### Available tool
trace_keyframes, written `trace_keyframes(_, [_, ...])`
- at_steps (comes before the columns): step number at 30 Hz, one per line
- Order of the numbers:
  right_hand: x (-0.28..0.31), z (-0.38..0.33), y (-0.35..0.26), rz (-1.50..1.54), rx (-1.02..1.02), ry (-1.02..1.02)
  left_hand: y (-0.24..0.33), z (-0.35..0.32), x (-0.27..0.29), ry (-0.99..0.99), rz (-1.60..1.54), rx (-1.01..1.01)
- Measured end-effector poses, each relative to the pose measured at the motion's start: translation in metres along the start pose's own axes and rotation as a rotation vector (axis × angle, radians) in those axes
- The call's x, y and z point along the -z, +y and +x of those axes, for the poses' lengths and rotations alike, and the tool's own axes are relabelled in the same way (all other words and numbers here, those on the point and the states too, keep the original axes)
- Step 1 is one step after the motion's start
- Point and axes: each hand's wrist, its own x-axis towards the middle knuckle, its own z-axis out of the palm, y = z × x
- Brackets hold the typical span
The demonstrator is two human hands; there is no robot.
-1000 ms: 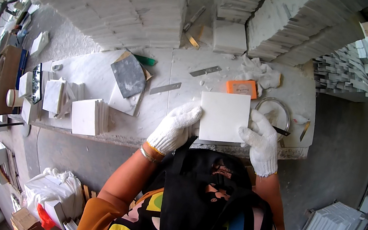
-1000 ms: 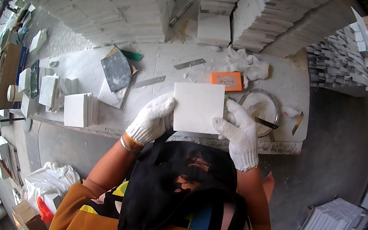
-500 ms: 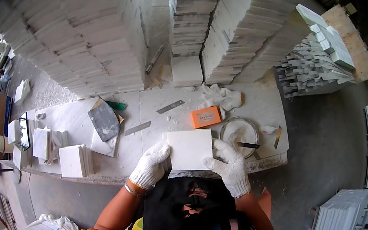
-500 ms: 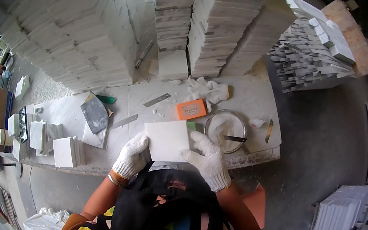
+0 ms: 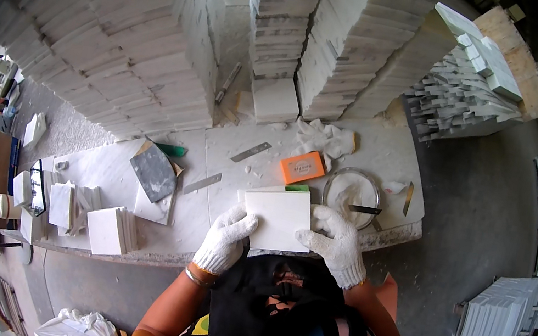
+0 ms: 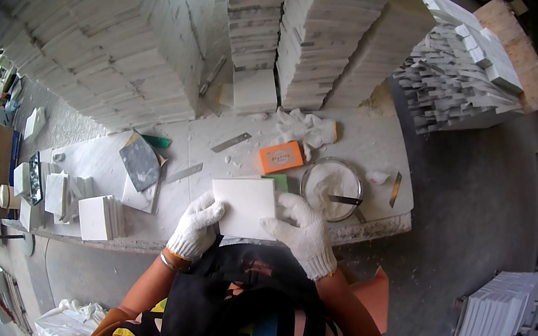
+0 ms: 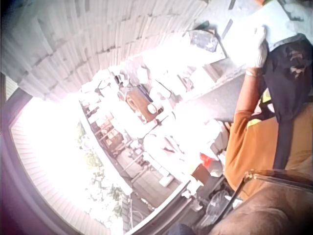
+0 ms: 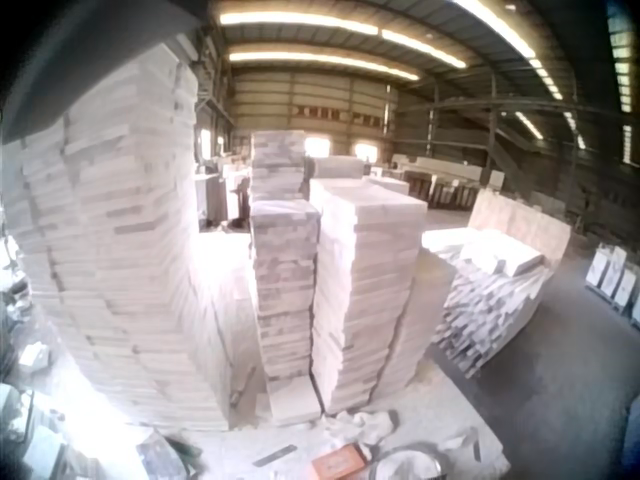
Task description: The person applies a white paste to the edges of small white rectangular tiles using a metal spatula, then rubs the edges with a green sponge. The person repeats this process on multiple tiles, handling them one at a time.
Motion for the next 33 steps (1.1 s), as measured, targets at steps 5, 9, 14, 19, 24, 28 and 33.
trace_keyframes(5, [0.001,0.014,-0.028,0.031,0.053,0.012,0.002,0.0,-0.001,-0.02,0.04,0.038])
trace_keyframes(9, [0.004,0.028,-0.034,0.063,0.053,0.049,-0.006,0.0,0.006,-0.04,0.016,0.071])
trace_keyframes(14, [0.003,0.033,-0.032,0.199,0.043,0.062,-0.002,0.002,-0.003,-0.007,-0.044,0.072])
trace_keyframes(19, [0.004,0.03,-0.025,0.211,-0.002,0.066,-0.007,0.001,0.003,0.021,-0.05,0.1])
trace_keyframes(24, [0.004,0.024,-0.028,0.171,0.002,0.065,-0.002,0.0,-0.003,-0.001,-0.059,0.111])
trace_keyframes(28, [0.003,0.02,-0.027,0.185,0.016,0.057,-0.005,0.001,0.002,0.006,-0.04,0.107])
trace_keyframes(33, [0.003,0.011,-0.038,0.116,-0.023,0.004,-0.011,0.001,0.008,0.01,-0.037,0.076])
